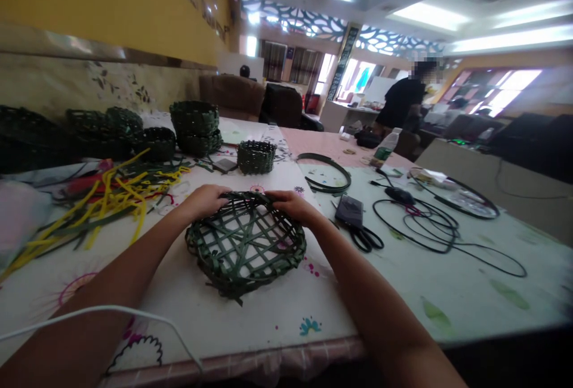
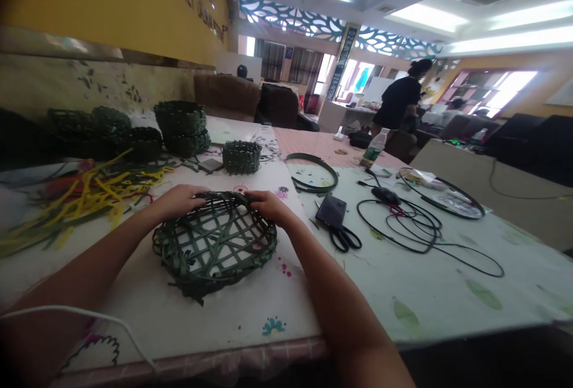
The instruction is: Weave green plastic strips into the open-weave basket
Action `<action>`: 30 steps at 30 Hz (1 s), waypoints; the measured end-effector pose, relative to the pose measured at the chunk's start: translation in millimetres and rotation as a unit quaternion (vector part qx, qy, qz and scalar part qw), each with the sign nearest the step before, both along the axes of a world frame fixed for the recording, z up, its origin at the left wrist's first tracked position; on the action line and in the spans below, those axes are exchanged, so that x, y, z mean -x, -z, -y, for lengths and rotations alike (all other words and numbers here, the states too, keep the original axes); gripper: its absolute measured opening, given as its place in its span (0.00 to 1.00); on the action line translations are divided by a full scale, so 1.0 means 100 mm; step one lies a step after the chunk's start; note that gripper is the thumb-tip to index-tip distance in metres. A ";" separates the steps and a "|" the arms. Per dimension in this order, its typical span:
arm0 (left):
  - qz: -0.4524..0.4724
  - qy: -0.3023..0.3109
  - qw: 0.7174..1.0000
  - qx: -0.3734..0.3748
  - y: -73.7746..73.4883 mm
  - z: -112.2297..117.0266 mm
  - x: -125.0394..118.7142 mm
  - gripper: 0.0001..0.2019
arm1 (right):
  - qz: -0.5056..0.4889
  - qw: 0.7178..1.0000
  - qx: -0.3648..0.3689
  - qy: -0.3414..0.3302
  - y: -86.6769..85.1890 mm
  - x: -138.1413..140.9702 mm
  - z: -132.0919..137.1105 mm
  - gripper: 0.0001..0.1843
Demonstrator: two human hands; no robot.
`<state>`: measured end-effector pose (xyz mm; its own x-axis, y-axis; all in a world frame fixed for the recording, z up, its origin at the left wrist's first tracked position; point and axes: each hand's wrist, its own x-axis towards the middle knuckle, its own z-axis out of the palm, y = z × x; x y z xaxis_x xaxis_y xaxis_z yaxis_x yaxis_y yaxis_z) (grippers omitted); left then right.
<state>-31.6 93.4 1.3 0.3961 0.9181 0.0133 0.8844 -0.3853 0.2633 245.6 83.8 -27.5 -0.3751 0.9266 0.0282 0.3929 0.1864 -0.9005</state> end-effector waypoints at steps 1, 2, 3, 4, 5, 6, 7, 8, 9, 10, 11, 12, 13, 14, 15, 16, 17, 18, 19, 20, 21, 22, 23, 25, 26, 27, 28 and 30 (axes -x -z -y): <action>-0.004 0.003 1.000 0.002 -0.01 0.00 0.00 0.26 | 0.015 1.000 -0.003 0.001 -0.01 -0.01 0.00 0.31; -0.007 0.006 1.000 0.003 -0.02 0.01 0.01 0.26 | 0.032 0.999 -0.007 0.002 -0.03 -0.01 0.01 0.32; -0.009 0.008 1.000 0.001 -0.03 0.01 0.01 0.28 | 0.048 0.999 -0.013 0.002 -0.05 -0.02 0.01 0.33; -0.009 0.013 1.000 -0.005 -0.04 0.02 0.01 0.30 | 0.060 0.998 -0.021 -0.002 -0.07 -0.02 0.01 0.34; -0.007 0.023 1.000 -0.013 -0.04 0.03 0.01 0.33 | 0.069 0.997 -0.034 -0.009 -0.08 -0.02 0.01 0.34; -0.002 0.037 0.999 -0.020 -0.04 0.04 0.01 0.34 | 0.076 0.996 -0.050 -0.017 -0.08 -0.02 0.01 0.34; 0.006 0.051 0.998 -0.023 -0.04 0.04 0.00 0.34 | 0.085 0.994 -0.068 -0.024 -0.08 -0.01 0.00 0.33; 0.014 0.064 0.998 -0.020 -0.04 0.05 -0.01 0.32 | 0.094 0.992 -0.084 -0.027 -0.07 0.00 -0.01 0.32; 0.021 0.073 0.997 -0.013 -0.03 0.05 -0.01 0.30 | 0.101 0.990 -0.095 -0.028 -0.05 0.01 -0.02 0.31; 0.027 0.077 0.997 -0.004 -0.02 0.05 -0.02 0.28 | 0.104 0.989 -0.098 -0.027 -0.04 0.03 -0.03 0.31; 0.030 0.074 0.997 0.005 -0.02 0.05 -0.03 0.27 | 0.103 0.990 -0.096 -0.023 -0.02 0.04 -0.03 0.31; 0.034 0.068 0.997 0.010 -0.01 0.06 -0.03 0.26 | 0.097 0.991 -0.088 -0.018 -0.02 0.04 -0.03 0.30; 0.037 0.062 0.997 0.012 -0.01 0.06 -0.04 0.26 | 0.087 0.993 -0.074 -0.012 -0.02 0.04 -0.02 0.30; 0.040 0.053 0.998 0.013 -0.01 0.07 -0.04 0.26 | 0.072 0.996 -0.051 -0.005 -0.04 0.03 0.00 0.30; 0.043 0.038 0.998 0.010 -0.01 0.07 -0.03 0.26 | 0.054 0.998 -0.022 0.001 -0.06 0.01 0.03 0.31; 0.044 0.018 0.999 0.003 -0.02 0.07 -0.02 0.27 | 0.034 0.999 0.010 0.010 -0.10 -0.02 0.06 0.33; 0.043 -0.009 0.999 -0.010 -0.02 0.06 0.00 0.28 | 0.013 0.999 0.044 0.019 -0.14 -0.05 0.09 0.35; 0.042 -0.038 0.998 -0.028 -0.02 0.05 0.03 0.30 | -0.006 0.997 0.073 0.027 -0.19 -0.08 0.12 0.37; 0.042 -0.069 0.996 -0.049 -0.03 0.03 0.06 0.31 | -0.022 0.995 0.096 0.035 -0.22 -0.12 0.15 0.38; 0.045 -0.095 0.992 -0.068 -0.04 0.02 0.11 0.32 | -0.033 0.992 0.113 0.043 -0.25 -0.15 0.18 0.38; 0.055 -0.113 0.989 -0.077 -0.05 0.00 0.16 0.32 | -0.040 0.990 0.126 0.050 -0.27 -0.17 0.20 0.38; 0.072 -0.120 0.987 -0.073 -0.06 -0.02 0.21 0.33 | -0.043 0.988 0.136 0.055 -0.27 -0.18 0.22 0.38; 0.094 -0.120 0.987 -0.053 -0.08 -0.03 0.26 0.35 | -0.047 0.986 0.145 0.060 -0.25 -0.18 0.23 0.40; 0.140 -0.116 0.983 0.019 -0.11 -0.04 0.36 0.40 | -0.065 0.984 0.149 0.072 -0.18 -0.16 0.24 0.43; 0.161 -0.120 0.978 0.059 -0.13 -0.03 0.39 0.43 | -0.080 0.984 0.141 0.081 -0.14 -0.13 0.24 0.45; 0.179 -0.129 0.971 0.094 -0.14 -0.02 0.42 0.45 | -0.098 0.983 0.125 0.092 -0.10 -0.11 0.23 0.45; 0.195 -0.140 0.963 0.121 -0.14 -0.01 0.45 0.46 | -0.118 0.982 0.103 0.107 -0.06 -0.08 0.22 0.45; 0.220 -0.156 0.951 0.151 -0.12 0.01 0.46 0.45 | -0.156 0.977 0.058 0.135 0.00 -0.03 0.20 0.40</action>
